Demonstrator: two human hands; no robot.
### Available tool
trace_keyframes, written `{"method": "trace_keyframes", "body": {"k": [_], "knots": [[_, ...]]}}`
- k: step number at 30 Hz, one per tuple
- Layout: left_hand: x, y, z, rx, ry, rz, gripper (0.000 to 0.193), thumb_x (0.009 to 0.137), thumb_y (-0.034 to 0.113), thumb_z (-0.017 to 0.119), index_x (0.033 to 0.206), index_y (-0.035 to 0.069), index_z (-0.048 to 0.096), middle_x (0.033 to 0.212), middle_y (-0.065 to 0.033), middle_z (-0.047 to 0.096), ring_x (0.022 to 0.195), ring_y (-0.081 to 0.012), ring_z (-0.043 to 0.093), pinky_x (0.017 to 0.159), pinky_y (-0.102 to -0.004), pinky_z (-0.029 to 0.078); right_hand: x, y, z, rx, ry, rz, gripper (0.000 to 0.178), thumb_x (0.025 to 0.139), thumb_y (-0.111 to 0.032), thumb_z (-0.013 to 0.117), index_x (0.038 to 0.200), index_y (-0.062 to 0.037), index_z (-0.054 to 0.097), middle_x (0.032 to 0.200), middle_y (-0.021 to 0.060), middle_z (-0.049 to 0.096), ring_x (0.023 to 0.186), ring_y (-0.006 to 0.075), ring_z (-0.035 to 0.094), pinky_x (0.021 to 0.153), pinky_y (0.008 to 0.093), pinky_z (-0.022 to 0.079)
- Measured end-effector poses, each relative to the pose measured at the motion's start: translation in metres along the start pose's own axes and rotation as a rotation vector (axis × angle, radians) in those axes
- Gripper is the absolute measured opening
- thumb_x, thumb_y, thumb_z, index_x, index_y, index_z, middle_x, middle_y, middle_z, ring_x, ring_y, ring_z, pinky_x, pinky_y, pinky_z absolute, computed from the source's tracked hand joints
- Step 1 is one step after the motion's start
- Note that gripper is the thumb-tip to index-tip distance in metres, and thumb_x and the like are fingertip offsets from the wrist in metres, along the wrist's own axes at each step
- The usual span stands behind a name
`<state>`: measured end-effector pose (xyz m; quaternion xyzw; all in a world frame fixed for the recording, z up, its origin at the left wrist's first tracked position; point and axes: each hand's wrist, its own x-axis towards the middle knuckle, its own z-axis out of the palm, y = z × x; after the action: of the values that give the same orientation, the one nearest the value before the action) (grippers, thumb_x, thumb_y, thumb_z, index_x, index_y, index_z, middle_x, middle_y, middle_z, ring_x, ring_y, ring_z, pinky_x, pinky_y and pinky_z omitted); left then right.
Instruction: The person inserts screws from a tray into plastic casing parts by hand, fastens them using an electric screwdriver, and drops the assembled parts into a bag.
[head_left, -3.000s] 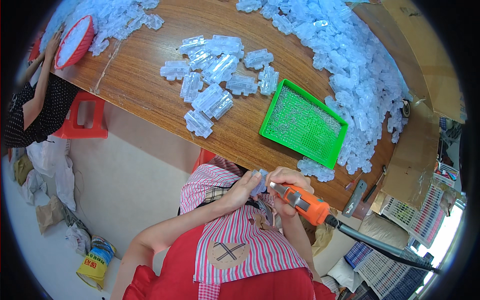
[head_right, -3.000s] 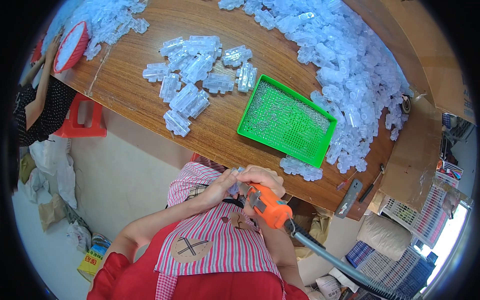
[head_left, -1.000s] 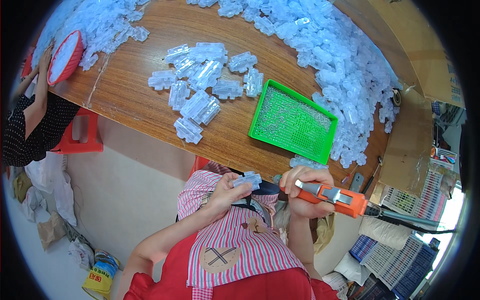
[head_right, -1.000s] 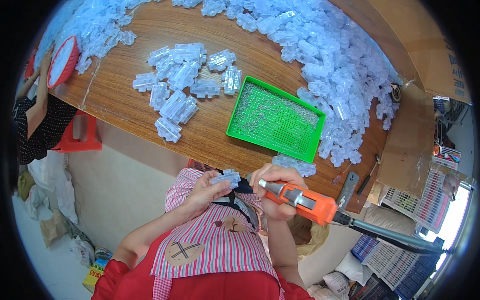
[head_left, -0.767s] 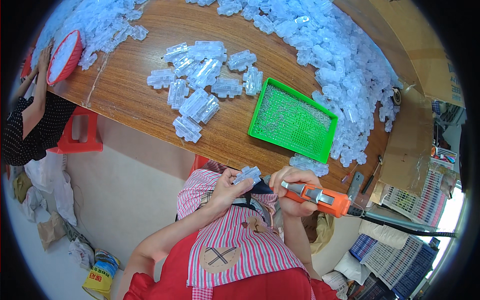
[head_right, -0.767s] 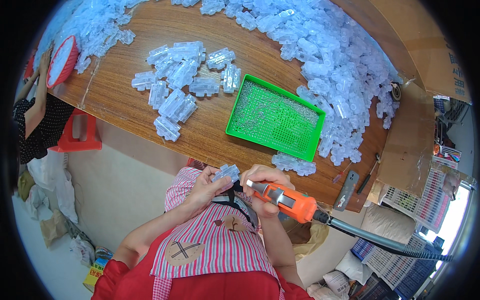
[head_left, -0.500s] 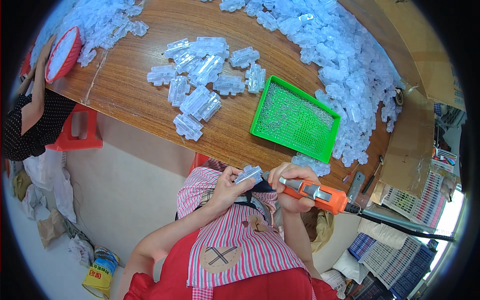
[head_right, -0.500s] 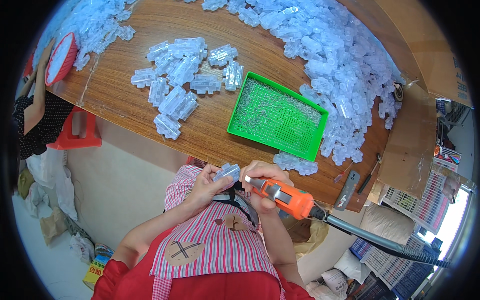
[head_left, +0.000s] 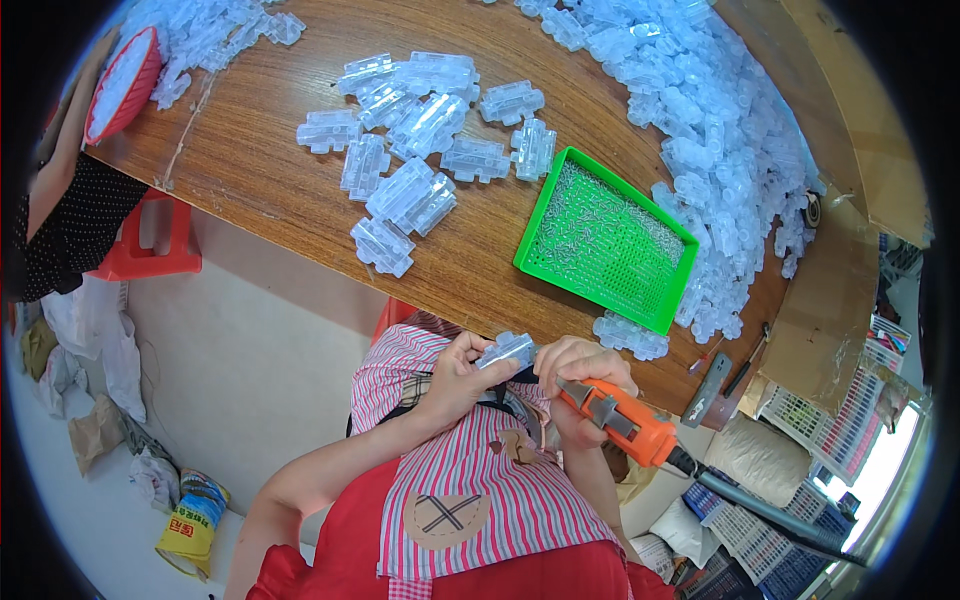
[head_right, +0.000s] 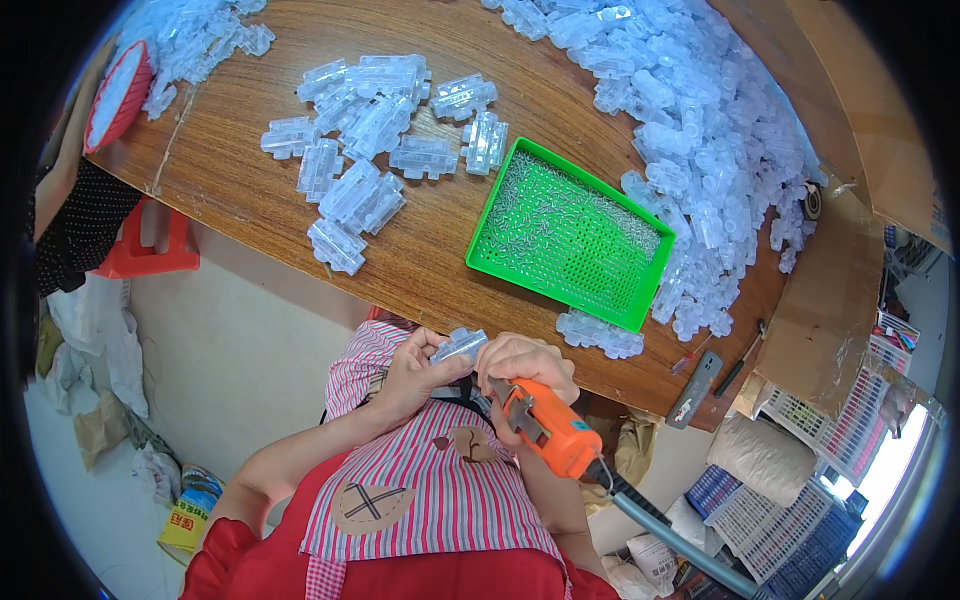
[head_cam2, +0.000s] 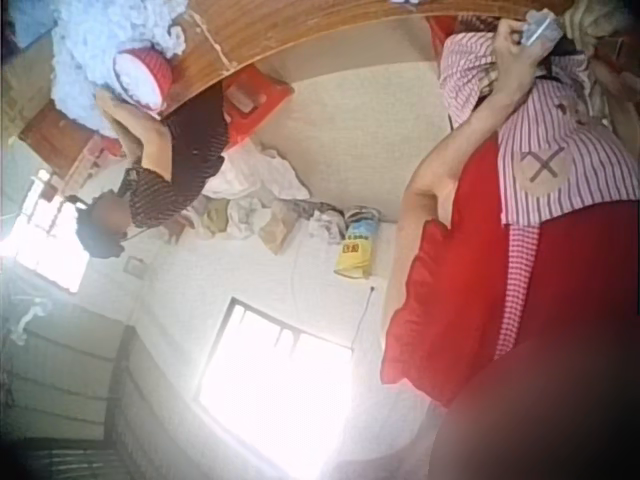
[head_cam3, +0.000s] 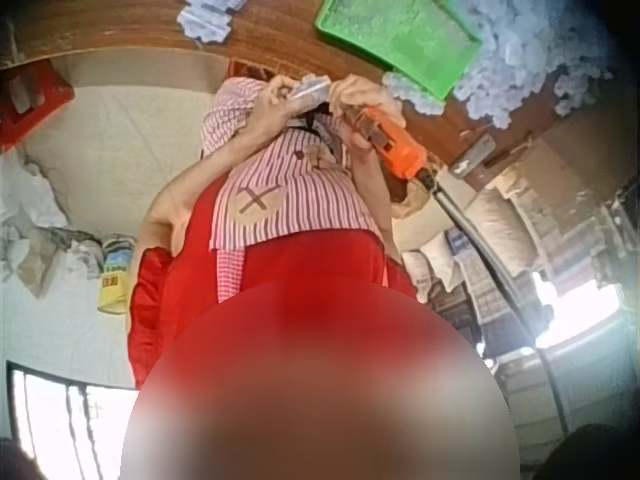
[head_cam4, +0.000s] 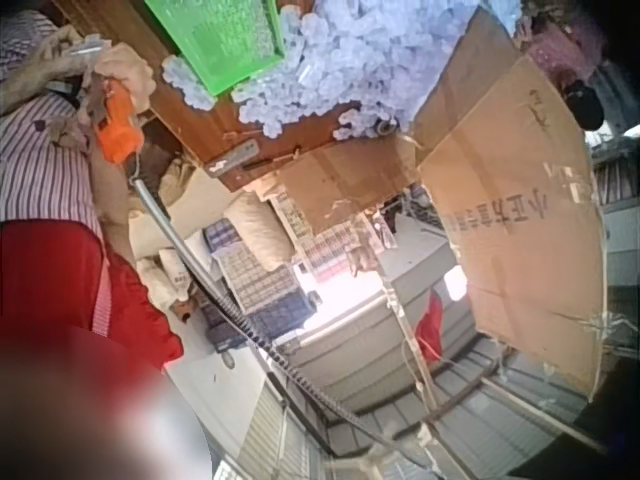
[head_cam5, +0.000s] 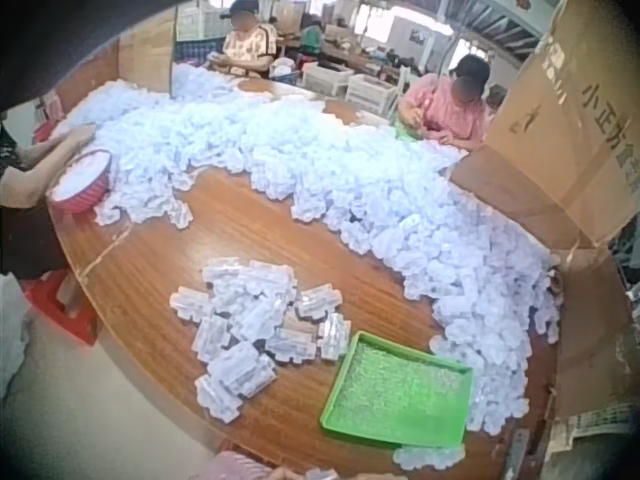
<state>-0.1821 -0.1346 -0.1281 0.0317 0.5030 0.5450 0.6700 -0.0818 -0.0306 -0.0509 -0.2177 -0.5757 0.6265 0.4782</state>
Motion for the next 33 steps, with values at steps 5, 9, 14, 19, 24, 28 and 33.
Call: {"method": "trace_keyframes", "body": {"k": [5,9,14,19,24,28,33], "knots": [[0.0,0.006,0.005,-0.073,-0.009,-0.001,0.028,0.081,0.003,0.074,0.097,0.002,0.052,0.091,-0.007,0.064,0.08,-0.0083,0.061,0.071,-0.0221,0.05,0.0,-0.001,0.001,-0.042,-0.014,0.024,0.067,0.073,-0.059,0.073,0.094,0.003,0.058,0.061,0.0069,0.054,0.053,0.0181,0.053,0.048,0.0296,0.043],[-0.001,0.005,0.004,-0.076,-0.022,-0.003,0.029,0.082,0.001,0.072,0.1,0.001,0.05,0.093,-0.009,0.064,0.081,-0.0099,0.062,0.072,-0.0231,0.052,0.0,0.002,-0.005,-0.118,0.008,0.06,0.07,0.074,-0.061,0.071,0.096,0.0041,0.058,0.061,0.0063,0.054,0.052,0.0176,0.052,0.047,0.0297,0.042],[-0.013,0.034,0.006,0.398,-0.062,0.108,0.037,0.085,0.011,0.071,0.111,0.001,0.046,0.101,-0.0102,0.062,0.083,-0.0118,0.062,0.07,-0.0241,0.052,0.026,-0.048,-0.021,0.071,0.139,0.013,0.074,0.076,-0.071,0.06,0.094,-0.0006,0.052,0.059,0.0056,0.054,0.051,0.0168,0.052,0.047,0.031,0.044],[0.004,0.096,0.019,1.06,0.093,0.564,0.034,0.08,0.016,0.074,0.105,0.0,0.057,0.095,-0.0124,0.057,0.08,-0.0162,0.058,0.063,-0.0275,0.05,0.027,-0.066,-0.059,-0.136,0.34,-0.066,0.066,0.083,-0.068,0.054,0.094,-0.0025,0.049,0.057,0.0023,0.048,0.05,0.0138,0.048,0.049,0.0294,0.043],[0.023,0.118,0.02,1.511,0.144,0.593,0.041,0.08,0.027,0.073,0.11,0.002,0.059,0.101,-0.0186,0.053,0.087,-0.0364,0.058,0.076,-0.0439,0.049,0.009,-0.063,-0.081,-0.086,0.505,-0.111,0.059,0.082,-0.053,0.067,0.095,0.002,0.051,0.059,0.0046,0.051,0.05,0.014,0.05,0.048,0.0283,0.043],[0.015,0.121,0.055,1.61,0.214,0.849,0.03,0.079,0.017,0.073,0.104,0.007,0.061,0.097,-0.0143,0.053,0.094,-0.0326,0.05,0.079,-0.0419,0.044,0.001,-0.071,-0.097,-0.122,0.559,-0.167,0.054,0.084,-0.049,0.066,0.096,0.002,0.052,0.059,0.0037,0.051,0.051,0.0129,0.05,0.05,0.0276,0.044],[0.031,0.081,0.109,1.541,-0.322,1.207,0.032,0.072,0.021,0.076,0.1,0.009,0.065,0.099,-0.0105,0.054,0.097,-0.03,0.049,0.085,-0.0404,0.043,-0.002,-0.077,-0.101,-0.1,0.575,-0.178,0.051,0.084,-0.044,0.068,0.098,0.0023,0.052,0.062,0.0034,0.052,0.055,0.0122,0.051,0.054,0.0266,0.044]]}}
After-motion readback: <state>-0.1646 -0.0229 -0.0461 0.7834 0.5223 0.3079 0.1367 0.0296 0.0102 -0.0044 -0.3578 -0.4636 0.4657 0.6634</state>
